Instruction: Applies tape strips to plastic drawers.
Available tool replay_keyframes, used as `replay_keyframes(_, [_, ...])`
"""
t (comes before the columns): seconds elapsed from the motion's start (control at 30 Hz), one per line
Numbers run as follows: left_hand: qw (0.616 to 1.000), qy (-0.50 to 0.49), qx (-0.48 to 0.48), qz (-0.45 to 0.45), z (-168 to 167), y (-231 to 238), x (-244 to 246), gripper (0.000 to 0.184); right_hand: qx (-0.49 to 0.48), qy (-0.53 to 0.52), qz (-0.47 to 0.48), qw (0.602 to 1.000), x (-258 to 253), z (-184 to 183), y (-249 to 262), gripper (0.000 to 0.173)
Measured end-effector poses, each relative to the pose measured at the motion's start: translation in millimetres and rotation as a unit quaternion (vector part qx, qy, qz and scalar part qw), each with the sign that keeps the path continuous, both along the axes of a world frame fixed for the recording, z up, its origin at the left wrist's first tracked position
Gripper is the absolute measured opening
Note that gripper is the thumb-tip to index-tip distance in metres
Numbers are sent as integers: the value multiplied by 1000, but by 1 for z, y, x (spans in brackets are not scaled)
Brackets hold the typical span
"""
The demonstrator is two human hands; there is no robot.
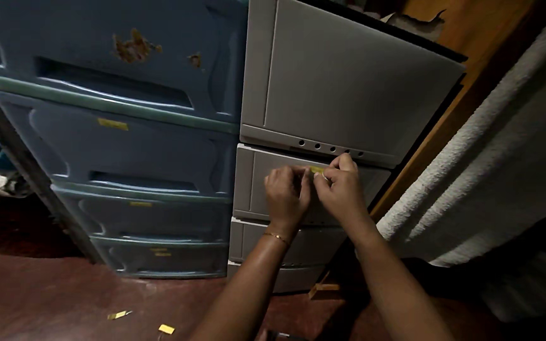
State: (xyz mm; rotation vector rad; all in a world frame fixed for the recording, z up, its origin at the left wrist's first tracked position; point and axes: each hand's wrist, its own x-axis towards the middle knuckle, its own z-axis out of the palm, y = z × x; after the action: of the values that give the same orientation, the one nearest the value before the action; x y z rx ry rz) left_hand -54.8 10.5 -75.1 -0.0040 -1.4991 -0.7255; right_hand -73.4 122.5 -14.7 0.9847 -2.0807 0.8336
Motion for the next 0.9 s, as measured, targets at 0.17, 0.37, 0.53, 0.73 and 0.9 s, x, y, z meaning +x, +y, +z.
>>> replay_keyframes(0.17, [1000, 7, -5, 2, 0, 0, 0, 13, 9, 5, -18, 1000, 1, 1, -2, 34])
replay_keyframes(0.37, [1000, 9, 0, 5, 1, 0, -1, 13, 14, -3, -35, 999, 2, 3, -5, 33])
replay_keyframes(0.53, [1000, 14, 1, 8, -1, 1, -2, 11, 19, -13, -50, 999, 3, 4, -7, 34])
replay_keyframes(0.73, [1000, 15, -4, 12, -1, 0, -2, 12, 42, -46, -43, 997, 6, 11, -3, 32])
replay_keyframes(0.9, [1000, 5, -4, 22, -1, 1, 0, 13, 69, -43, 3, 997, 2, 12, 8, 39])
